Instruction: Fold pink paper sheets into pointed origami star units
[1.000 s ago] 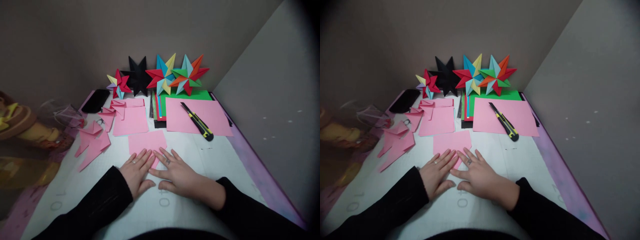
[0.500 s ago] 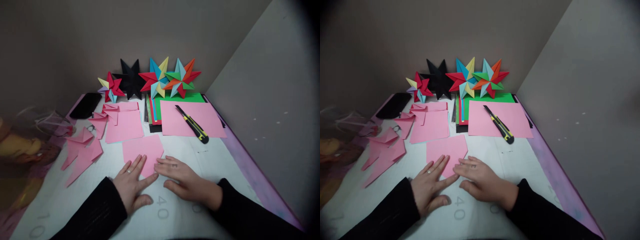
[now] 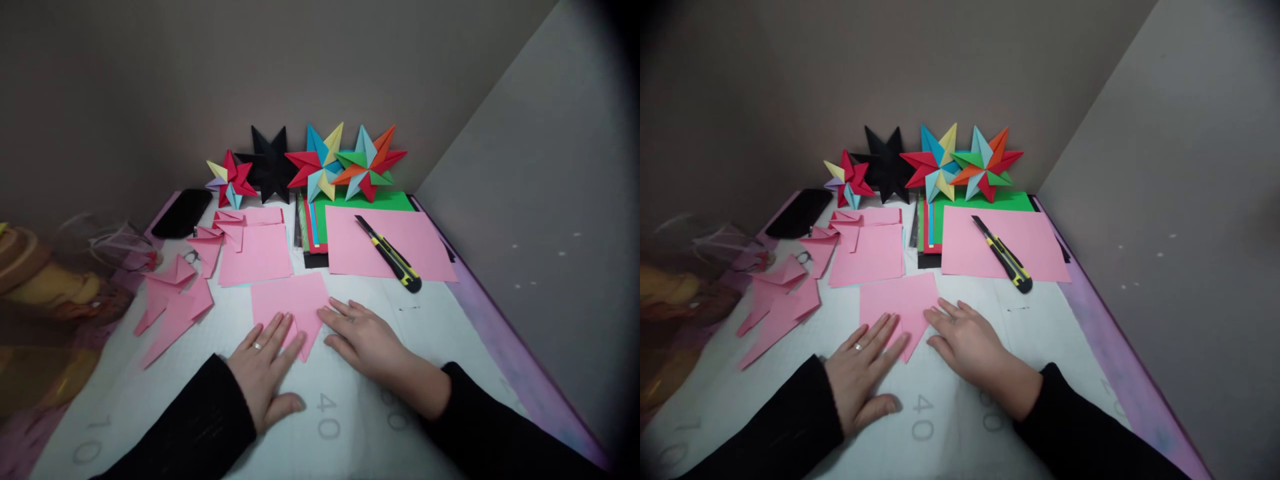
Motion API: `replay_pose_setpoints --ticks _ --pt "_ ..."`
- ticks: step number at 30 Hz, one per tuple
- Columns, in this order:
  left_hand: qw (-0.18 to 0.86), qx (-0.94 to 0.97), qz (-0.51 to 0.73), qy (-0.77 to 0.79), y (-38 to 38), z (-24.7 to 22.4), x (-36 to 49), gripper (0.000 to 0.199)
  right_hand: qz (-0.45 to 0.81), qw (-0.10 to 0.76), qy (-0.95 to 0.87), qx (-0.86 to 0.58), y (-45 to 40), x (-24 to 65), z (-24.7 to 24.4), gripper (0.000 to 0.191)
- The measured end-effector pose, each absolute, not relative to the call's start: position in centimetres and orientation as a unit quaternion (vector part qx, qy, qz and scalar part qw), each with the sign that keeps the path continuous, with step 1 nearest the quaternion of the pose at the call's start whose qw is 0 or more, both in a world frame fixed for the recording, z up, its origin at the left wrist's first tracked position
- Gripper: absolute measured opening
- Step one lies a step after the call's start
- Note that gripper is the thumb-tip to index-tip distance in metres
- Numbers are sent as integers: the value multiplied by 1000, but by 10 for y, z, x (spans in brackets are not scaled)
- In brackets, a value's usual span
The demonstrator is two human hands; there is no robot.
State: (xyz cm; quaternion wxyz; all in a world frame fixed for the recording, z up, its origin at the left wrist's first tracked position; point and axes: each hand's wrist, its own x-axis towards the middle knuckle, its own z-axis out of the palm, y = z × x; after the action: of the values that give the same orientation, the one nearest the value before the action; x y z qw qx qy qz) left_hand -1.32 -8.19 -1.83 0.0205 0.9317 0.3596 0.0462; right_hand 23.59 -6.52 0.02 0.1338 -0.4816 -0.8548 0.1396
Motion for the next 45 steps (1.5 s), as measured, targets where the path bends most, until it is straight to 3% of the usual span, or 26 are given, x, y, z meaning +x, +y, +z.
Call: replay_pose_setpoints --ticks 7,11,14,20,23,26,29,32,35,38,45 --pt "-71 880 72 465 -93 -34 -27 106 147 183 -845 -480 -68 238 -8 44" --pt "-80 861 72 498 -97 -36 -26 96 108 246 -810 -521 -67 241 -10 55" --pt "-67 853 55 515 -99 -35 -23 85 92 262 -789 -548 -68 242 -9 52" --pt "-17 848 45 528 -99 -33 -21 75 205 298 -817 -449 -73 231 -6 44" --pt "29 847 93 523 -99 -26 -22 74 254 358 -785 -437 -75 230 -6 32" --pt "117 807 226 533 -98 -16 -21 75 297 449 -675 -505 -72 235 -6 21" --pt "328 703 353 523 -90 -10 -14 82 332 530 -567 -536 -66 239 -2 20" --pt "571 535 394 482 -77 -3 3 96 352 574 -529 -516 -61 236 6 20" --pt "711 398 377 440 -61 9 24 68 328 568 -572 -493 -60 225 15 15" --pt "720 364 408 427 -47 19 35 45 297 544 -638 -456 -62 213 16 13" --pt "597 426 476 486 -35 7 29 33 346 529 -627 -455 -58 211 -4 13"
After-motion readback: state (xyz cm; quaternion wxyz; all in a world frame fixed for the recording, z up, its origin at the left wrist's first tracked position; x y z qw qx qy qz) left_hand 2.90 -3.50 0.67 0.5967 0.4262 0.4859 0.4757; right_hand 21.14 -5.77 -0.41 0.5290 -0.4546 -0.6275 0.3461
